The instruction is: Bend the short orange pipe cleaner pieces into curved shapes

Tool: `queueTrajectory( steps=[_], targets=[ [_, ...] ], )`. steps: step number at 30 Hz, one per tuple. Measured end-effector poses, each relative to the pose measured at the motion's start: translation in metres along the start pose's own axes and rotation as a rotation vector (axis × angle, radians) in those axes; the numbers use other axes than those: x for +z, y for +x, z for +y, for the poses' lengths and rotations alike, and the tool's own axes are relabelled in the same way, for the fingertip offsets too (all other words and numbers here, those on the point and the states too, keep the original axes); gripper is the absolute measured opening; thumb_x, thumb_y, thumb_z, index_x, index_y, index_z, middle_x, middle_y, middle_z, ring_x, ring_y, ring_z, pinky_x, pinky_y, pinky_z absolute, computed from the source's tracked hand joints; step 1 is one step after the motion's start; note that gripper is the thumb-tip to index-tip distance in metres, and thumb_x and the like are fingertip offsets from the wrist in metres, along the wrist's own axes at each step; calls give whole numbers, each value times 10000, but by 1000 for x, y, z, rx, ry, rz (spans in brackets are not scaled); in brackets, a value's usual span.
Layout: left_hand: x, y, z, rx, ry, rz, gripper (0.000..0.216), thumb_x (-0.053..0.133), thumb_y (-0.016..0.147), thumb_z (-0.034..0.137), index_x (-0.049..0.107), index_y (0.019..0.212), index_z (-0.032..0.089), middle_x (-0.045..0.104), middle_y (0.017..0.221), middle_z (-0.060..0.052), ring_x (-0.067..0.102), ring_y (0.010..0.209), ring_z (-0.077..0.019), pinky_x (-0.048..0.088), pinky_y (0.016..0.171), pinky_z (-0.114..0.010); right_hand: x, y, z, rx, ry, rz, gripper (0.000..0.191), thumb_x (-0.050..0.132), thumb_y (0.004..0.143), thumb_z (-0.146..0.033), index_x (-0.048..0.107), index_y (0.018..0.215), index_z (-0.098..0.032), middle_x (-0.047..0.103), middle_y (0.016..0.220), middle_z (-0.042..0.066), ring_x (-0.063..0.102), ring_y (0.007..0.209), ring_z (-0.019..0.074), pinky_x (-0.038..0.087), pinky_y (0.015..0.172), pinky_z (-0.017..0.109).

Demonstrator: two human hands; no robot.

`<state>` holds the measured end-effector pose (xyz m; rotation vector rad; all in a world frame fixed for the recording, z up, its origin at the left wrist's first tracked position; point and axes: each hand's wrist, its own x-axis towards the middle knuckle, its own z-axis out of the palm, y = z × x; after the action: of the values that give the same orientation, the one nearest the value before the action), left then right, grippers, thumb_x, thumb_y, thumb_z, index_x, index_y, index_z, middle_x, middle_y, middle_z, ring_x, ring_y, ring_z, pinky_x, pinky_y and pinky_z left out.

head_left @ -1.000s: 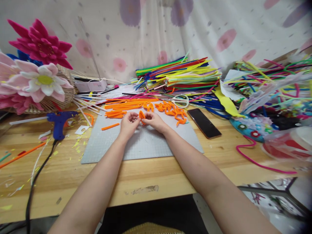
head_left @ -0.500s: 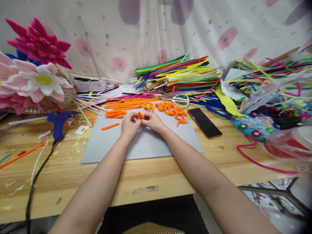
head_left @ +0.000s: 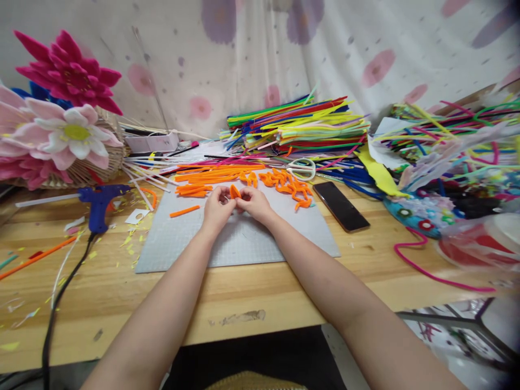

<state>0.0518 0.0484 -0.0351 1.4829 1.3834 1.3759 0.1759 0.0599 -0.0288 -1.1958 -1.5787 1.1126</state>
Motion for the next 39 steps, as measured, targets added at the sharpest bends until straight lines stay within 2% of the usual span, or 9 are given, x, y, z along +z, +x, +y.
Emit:
queueTrajectory(
  steps=[4,8,12,16,19,26,30,36,39],
  targets=[
    [-2,1,1,-36,-30,-37,209,601,640,292,606,801,158,602,736,-18,523,597,-114,427,495,-223,-2,1,1,60,168,-103,112,553,632,-263,509,655,-163,515,609,-31,504,506,86,459,493,237],
    [-5,-1,6,39,172,48,163,590,662,293,638,723,150,624,675,-19,544,612,-122,435,597,-248,-1,1,1,54,141,-27,108,577,625,-242,525,661,-154,537,612,-31,515,497,75,471,478,218],
    [-5,-3,10,71,298,86,143,573,661,263,638,719,150,627,679,-12,520,586,-111,421,606,-248,1,1,0,76,186,-3,108,590,634,-232,521,660,-154,539,607,-38,526,503,70,480,474,204],
    [-3,-2,7,37,160,19,162,555,667,269,635,750,156,605,651,4,522,571,-107,428,567,-232,-2,1,-1,131,318,-113,129,617,628,-229,520,654,-147,549,605,-39,549,536,73,506,522,216],
    [-3,-1,3,49,104,-16,164,558,672,296,636,706,156,594,628,6,532,580,-110,440,572,-229,-6,0,-2,164,371,-162,128,621,629,-217,532,677,-138,565,615,-35,561,539,71,508,535,216],
    [-3,-1,3,58,113,18,144,547,661,261,638,690,154,590,623,5,516,569,-104,436,563,-226,-6,-2,-6,174,402,-93,79,589,644,-156,515,664,-138,559,572,-46,554,495,60,498,533,211],
    [-3,0,4,37,100,-7,135,543,660,265,623,673,156,565,585,16,491,534,-98,415,536,-223,-4,-2,-6,170,393,-88,87,602,643,-175,522,655,-140,559,573,-44,558,510,70,500,540,225],
    [-5,0,6,60,271,101,106,552,639,225,614,695,160,579,641,6,508,595,-109,415,609,-242,-2,-1,-8,138,345,-77,88,609,641,-200,538,627,-150,555,574,-40,553,508,79,494,537,234],
    [-6,1,5,63,270,88,114,552,641,231,617,705,163,583,655,3,508,595,-110,420,610,-244,-2,-2,-10,141,334,-62,66,594,645,-183,550,616,-144,548,581,-38,550,499,77,488,518,227]
  ],
)
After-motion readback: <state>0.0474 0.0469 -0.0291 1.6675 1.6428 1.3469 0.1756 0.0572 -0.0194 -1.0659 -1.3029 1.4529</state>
